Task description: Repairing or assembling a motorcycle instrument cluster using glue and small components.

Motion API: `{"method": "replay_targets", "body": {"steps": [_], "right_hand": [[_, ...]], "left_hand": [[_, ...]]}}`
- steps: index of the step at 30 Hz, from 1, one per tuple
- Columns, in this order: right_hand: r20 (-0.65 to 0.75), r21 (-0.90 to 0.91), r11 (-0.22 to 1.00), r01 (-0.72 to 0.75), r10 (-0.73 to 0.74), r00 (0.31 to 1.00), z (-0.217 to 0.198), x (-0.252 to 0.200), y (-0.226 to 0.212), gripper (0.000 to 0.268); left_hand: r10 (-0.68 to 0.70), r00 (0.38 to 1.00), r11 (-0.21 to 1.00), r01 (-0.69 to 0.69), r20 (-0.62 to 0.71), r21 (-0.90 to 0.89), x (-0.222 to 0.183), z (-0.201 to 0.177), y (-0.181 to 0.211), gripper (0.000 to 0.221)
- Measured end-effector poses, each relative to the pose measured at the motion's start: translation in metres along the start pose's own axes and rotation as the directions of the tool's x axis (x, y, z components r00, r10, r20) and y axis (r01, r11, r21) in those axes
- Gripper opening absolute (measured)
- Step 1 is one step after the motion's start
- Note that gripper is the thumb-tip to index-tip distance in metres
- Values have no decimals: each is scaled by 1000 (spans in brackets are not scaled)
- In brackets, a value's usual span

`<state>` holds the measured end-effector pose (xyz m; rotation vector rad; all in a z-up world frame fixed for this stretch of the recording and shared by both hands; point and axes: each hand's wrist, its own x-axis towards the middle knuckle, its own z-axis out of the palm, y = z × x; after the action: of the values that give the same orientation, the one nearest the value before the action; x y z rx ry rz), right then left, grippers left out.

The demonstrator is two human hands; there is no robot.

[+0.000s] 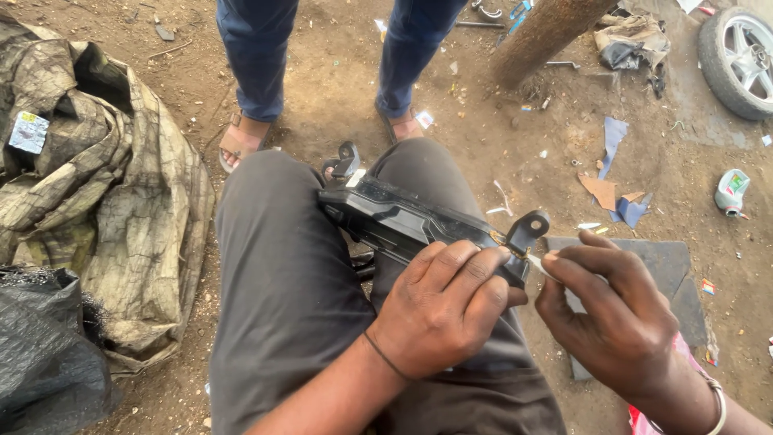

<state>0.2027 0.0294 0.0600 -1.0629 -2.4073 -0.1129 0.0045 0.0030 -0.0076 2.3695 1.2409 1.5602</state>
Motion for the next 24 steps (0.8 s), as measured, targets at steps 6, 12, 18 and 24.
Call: {"method": "replay_targets", "body": {"steps": [6,12,18,24], "right_hand": [[-30,35,999,-34,35,999,0,0,1,23],[-8,2,999,-42,42,999,0,1,-1,22],[-8,39,998,-49,49,999,3,-9,8,24],[-13,47,997,-67,68,998,3,-8,7,24]], "left_hand": [[7,1000,1000,-7,-6,6,1,-1,-1,23],[-4,1000,1000,4,3,2,1,-1,0,23],[4,1000,999,-4,-4,32,0,-1,1,22],[5,1000,1000,-5,-5,4,0,-1,0,22]]}}
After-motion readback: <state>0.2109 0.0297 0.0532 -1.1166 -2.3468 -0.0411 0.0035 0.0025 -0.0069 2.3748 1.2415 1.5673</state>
